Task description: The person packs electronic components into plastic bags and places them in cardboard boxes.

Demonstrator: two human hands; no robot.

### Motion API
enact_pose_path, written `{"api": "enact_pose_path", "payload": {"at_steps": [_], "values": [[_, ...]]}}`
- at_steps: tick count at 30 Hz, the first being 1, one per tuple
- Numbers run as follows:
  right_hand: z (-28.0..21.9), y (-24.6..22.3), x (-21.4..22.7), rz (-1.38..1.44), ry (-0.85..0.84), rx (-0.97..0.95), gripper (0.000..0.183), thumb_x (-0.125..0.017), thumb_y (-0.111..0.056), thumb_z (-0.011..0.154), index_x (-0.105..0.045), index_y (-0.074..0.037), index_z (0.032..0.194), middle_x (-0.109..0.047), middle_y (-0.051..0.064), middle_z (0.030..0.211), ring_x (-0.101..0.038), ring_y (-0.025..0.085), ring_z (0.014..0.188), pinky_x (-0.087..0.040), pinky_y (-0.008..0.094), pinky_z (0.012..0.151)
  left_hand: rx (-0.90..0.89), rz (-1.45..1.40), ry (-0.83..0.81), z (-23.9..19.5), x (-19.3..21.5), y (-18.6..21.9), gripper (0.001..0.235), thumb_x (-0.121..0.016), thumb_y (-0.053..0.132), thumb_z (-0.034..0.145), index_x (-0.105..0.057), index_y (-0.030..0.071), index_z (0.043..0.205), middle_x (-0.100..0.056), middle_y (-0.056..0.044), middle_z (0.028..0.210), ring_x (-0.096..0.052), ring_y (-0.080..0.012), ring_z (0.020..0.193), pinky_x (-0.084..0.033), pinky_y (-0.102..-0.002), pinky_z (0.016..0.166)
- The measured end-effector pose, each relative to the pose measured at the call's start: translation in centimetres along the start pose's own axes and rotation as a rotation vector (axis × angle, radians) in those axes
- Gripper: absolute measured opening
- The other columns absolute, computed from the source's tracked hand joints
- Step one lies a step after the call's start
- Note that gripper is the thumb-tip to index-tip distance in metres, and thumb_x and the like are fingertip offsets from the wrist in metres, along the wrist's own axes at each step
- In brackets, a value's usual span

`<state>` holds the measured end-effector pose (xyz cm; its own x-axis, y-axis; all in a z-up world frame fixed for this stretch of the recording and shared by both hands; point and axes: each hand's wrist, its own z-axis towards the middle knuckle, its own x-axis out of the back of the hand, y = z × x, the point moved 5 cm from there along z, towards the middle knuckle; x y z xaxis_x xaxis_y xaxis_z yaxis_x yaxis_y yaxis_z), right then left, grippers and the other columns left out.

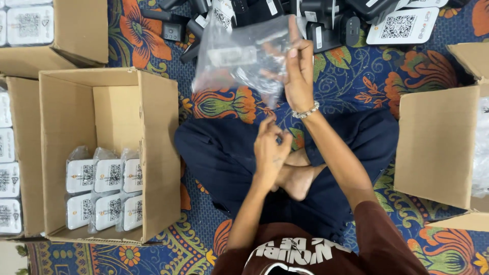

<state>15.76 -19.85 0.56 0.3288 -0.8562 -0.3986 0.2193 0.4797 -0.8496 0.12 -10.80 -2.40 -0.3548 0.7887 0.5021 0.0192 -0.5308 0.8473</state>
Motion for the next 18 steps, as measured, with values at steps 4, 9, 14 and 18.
{"api": "enact_pose_path", "payload": {"at_steps": [4, 9, 14, 18], "values": [[-0.5, -1.1, 0.3, 0.047, 0.077, -0.136, 0.02, -0.039, -0.034, 0.115, -0.031, -0.017, 0.12, -0.025, 0.009, 0.172, -0.079, 0.033, 0.108, -0.068, 0.038, 0.064, 0.327, -0.414, 0.083, 0.6, 1.1, -12.8, 0.046, -0.057, 0.04, 0.101, -0.067, -0.002, 0.116, -0.067, -0.021, 0.111, -0.067, -0.0343, 0.094, -0.059, -0.043, 0.08], [-1.0, -0.3, 1.9, -0.101, 0.112, -0.24, 0.023, -0.039, -0.034, 0.115, -0.032, -0.013, 0.122, -0.055, 0.031, 0.141, -0.069, 0.022, 0.073, -0.064, 0.034, 0.056, 0.572, -1.065, 0.097, 6.8, 9.0, -15.7, 0.082, -0.029, 0.07, 0.097, -0.057, -0.001, 0.127, -0.066, -0.019, 0.122, -0.068, -0.0318, 0.111, -0.063, -0.047, 0.088], [-1.8, -0.7, 2.5, -0.098, 0.033, -0.222, 0.023, -0.038, -0.035, 0.115, -0.03, -0.013, 0.118, -0.062, 0.026, 0.144, -0.076, 0.02, 0.066, -0.053, 0.026, 0.044, 0.503, -1.004, 0.039, 8.7, 13.2, -14.3, 0.072, -0.04, 0.062, 0.099, -0.056, -0.001, 0.132, -0.067, -0.016, 0.122, -0.069, -0.0272, 0.108, -0.062, -0.044, 0.087], [-2.3, -0.2, 3.7, -0.172, 0.026, -0.18, 0.021, -0.04, -0.033, 0.119, -0.032, -0.013, 0.121, -0.069, 0.027, 0.138, -0.058, 0.011, 0.057, -0.047, 0.023, 0.047, 0.454, -0.633, -0.086, 9.6, 12.6, -15.3, 0.047, -0.061, 0.04, 0.101, -0.065, -0.003, 0.12, -0.066, -0.007, 0.103, -0.065, -0.0145, 0.089, -0.059, -0.034, 0.075]]}}
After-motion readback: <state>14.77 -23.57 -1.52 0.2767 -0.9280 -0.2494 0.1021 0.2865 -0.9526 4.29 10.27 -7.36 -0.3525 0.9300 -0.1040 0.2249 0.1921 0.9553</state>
